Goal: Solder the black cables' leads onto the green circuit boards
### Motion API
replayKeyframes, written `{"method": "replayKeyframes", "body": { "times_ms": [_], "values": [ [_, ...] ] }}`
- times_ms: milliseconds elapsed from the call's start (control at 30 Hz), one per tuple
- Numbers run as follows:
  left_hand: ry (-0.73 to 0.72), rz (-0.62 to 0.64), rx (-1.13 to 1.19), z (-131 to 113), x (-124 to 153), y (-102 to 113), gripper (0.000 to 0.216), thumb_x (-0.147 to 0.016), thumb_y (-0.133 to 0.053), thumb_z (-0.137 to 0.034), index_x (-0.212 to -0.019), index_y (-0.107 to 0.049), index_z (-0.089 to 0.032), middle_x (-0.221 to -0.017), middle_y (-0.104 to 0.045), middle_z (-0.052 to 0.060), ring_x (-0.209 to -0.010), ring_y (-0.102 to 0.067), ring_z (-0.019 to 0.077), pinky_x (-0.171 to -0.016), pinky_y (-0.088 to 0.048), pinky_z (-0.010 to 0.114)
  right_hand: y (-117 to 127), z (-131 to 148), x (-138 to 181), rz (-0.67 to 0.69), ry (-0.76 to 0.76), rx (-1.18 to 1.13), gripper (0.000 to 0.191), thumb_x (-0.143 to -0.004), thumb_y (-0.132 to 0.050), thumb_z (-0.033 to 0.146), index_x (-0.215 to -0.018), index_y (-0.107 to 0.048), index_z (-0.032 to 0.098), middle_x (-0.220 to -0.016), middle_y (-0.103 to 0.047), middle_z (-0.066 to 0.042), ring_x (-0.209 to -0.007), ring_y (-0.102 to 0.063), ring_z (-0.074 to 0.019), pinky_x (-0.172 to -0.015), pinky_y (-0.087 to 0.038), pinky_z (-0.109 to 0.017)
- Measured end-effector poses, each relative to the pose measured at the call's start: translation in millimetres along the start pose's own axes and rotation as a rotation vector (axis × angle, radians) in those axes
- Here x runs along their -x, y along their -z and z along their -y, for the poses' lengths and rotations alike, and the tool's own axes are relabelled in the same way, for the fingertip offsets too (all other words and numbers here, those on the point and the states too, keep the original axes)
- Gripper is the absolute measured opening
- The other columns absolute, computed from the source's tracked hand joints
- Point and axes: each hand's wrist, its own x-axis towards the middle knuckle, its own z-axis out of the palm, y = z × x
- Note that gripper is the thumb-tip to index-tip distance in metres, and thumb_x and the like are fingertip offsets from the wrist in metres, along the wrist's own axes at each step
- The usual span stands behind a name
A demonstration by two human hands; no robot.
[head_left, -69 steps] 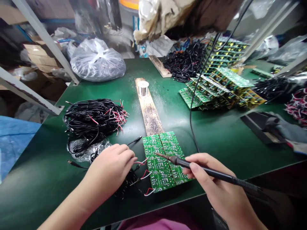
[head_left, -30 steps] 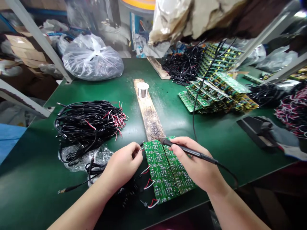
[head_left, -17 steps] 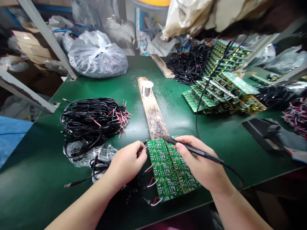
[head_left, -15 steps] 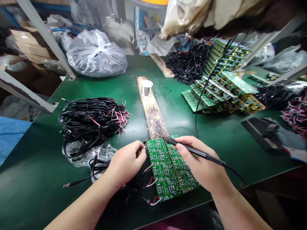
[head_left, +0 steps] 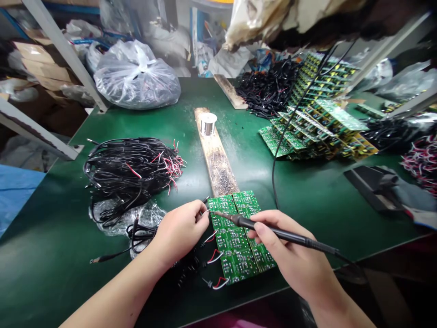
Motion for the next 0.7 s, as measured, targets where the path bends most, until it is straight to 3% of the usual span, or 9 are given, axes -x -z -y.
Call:
{"method": "replayKeyframes", "body": {
  "times_ms": [100, 433, 700],
  "values": [
    [-0.010, 0.006, 0.001, 0.0, -0.2, 0.1, 0.017, -0.096, -0.050, -0.036, -0.090, -0.063, -0.027, -0.076, -0.068, -0.003, -0.072, -0.061, 0.0176, -0.061, -0.034, 0.029, -0.6, 0.2, -0.3, 0.018, -0.001, -0.025, 0.013, -0.101, -0.058, 0.035, -0.106, -0.067, 0.026, -0.086, -0.075, 0.001, -0.078, -0.073, -0.0145, -0.071, -0.059, -0.025],
    [0.001, 0.013, -0.009, 1.0, 0.3, 0.3, 0.016, -0.095, -0.050, -0.037, -0.089, -0.062, -0.027, -0.076, -0.068, -0.004, -0.072, -0.060, 0.0175, -0.062, -0.033, 0.029, -1.0, 3.7, 1.2, 0.021, 0.035, 0.044, 0.014, -0.100, -0.058, 0.035, -0.106, -0.067, 0.026, -0.087, -0.074, 0.001, -0.078, -0.073, -0.0148, -0.067, -0.059, -0.025],
    [0.011, 0.014, -0.011, -0.3, -0.8, 0.6, 0.016, -0.095, -0.050, -0.037, -0.089, -0.062, -0.027, -0.076, -0.068, -0.005, -0.072, -0.060, 0.0170, -0.062, -0.033, 0.029, 3.7, -5.9, -11.0, -0.172, 0.071, 0.017, 0.013, -0.100, -0.061, 0.034, -0.106, -0.069, 0.025, -0.086, -0.076, 0.000, -0.077, -0.075, -0.0153, -0.073, -0.061, -0.027]
  ]
}}
